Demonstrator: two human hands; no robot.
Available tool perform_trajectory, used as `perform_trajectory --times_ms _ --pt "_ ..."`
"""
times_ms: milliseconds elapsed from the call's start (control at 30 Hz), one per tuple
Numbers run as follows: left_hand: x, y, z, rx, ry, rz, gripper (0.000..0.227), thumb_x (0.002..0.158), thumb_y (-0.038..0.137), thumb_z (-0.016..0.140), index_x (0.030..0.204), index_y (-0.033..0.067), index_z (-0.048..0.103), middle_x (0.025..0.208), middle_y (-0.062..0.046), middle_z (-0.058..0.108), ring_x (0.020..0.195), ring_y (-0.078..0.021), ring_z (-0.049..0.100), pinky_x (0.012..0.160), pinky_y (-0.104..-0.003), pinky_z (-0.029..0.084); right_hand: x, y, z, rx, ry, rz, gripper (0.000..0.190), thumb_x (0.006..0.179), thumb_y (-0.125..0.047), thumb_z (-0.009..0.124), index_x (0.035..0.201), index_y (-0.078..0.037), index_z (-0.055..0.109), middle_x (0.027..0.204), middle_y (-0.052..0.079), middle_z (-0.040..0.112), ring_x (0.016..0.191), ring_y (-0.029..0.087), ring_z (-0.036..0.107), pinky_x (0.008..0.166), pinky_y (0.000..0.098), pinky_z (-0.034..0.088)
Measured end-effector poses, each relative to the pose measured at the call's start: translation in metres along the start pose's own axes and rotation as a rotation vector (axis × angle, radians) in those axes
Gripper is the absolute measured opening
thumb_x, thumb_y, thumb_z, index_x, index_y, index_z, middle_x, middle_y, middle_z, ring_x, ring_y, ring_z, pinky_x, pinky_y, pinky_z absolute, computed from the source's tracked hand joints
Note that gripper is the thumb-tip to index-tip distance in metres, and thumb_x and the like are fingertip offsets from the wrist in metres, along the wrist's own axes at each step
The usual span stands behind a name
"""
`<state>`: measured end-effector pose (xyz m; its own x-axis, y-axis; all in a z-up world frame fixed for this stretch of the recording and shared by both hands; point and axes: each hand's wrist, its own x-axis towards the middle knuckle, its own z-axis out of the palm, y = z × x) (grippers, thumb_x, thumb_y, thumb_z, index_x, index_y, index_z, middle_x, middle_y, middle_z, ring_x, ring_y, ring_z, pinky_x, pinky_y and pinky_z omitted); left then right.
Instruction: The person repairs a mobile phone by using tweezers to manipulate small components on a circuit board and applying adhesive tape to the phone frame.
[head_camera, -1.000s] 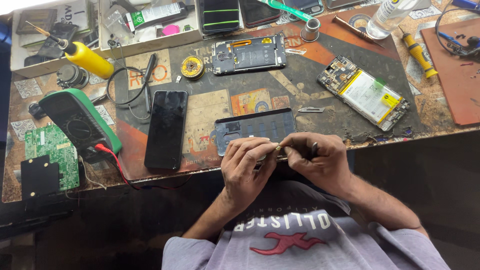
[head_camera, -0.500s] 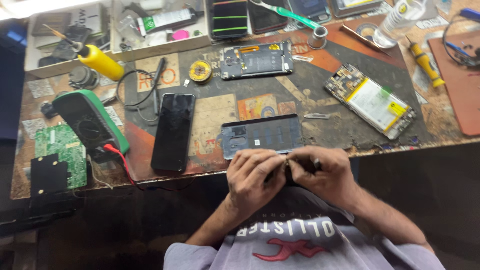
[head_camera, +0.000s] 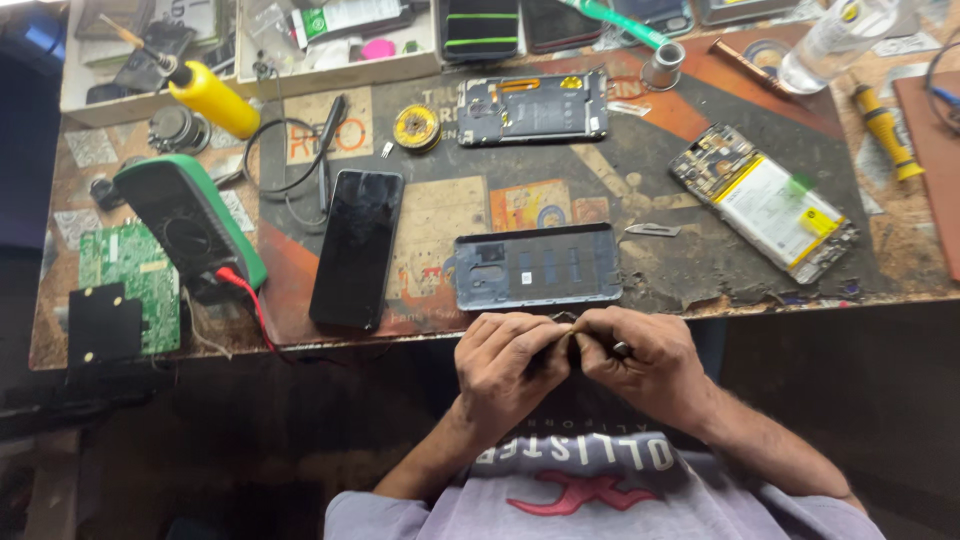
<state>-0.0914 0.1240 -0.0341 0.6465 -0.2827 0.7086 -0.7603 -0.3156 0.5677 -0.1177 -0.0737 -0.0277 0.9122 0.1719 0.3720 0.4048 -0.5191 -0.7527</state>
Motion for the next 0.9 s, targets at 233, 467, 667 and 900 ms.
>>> perform_trajectory --times_ms 233,467,667,900 --pt "-0.003 -0.030 -0.032 0.302 -0.039 0.094 0.039 0.090 0.029 0.086 0.118 0.0053 0.073 0.113 -0.007 0.076 0.101 -0.0204 0.070 0.092 -0.037 0.050 0.039 0.005 -0.056 -0.284 -0.035 -0.058 0.020 0.085 -0.010 0.078 0.104 -0.004 0.074 0.095 0.014 0.077 0.075 0.023 0.075 0.062 0.0336 0.059" --pt "0.011 -0.040 -0.058 0.473 -0.232 -0.096 0.080 0.084 0.052 0.075 0.139 -0.0023 0.056 0.147 -0.025 0.054 0.136 -0.0394 0.051 0.114 -0.052 0.037 0.144 0.069 -0.100 -0.742 -0.376 -0.022 0.019 0.097 -0.021 0.066 0.097 -0.003 0.071 0.072 0.012 0.070 0.062 0.026 0.066 0.066 0.0444 0.052" --pt "0.016 -0.044 -0.055 0.452 -0.281 -0.126 0.080 0.090 0.052 0.073 0.143 -0.0043 0.052 0.149 -0.024 0.053 0.143 -0.0374 0.047 0.122 -0.051 0.033 0.154 0.069 -0.105 -0.780 -0.455 0.080 0.015 0.095 -0.019 0.065 0.098 -0.005 0.071 0.070 0.014 0.068 0.068 0.027 0.064 0.069 0.0467 0.051" --pt "0.018 -0.044 -0.060 0.414 -0.333 -0.161 0.081 0.088 0.049 0.073 0.146 -0.0022 0.049 0.148 -0.021 0.054 0.141 -0.0347 0.049 0.122 -0.050 0.031 0.142 0.027 -0.107 -0.767 -0.312 0.087 0.034 0.090 -0.023 0.066 0.121 -0.009 0.071 0.088 0.014 0.073 0.080 0.034 0.071 0.071 0.0480 0.052"
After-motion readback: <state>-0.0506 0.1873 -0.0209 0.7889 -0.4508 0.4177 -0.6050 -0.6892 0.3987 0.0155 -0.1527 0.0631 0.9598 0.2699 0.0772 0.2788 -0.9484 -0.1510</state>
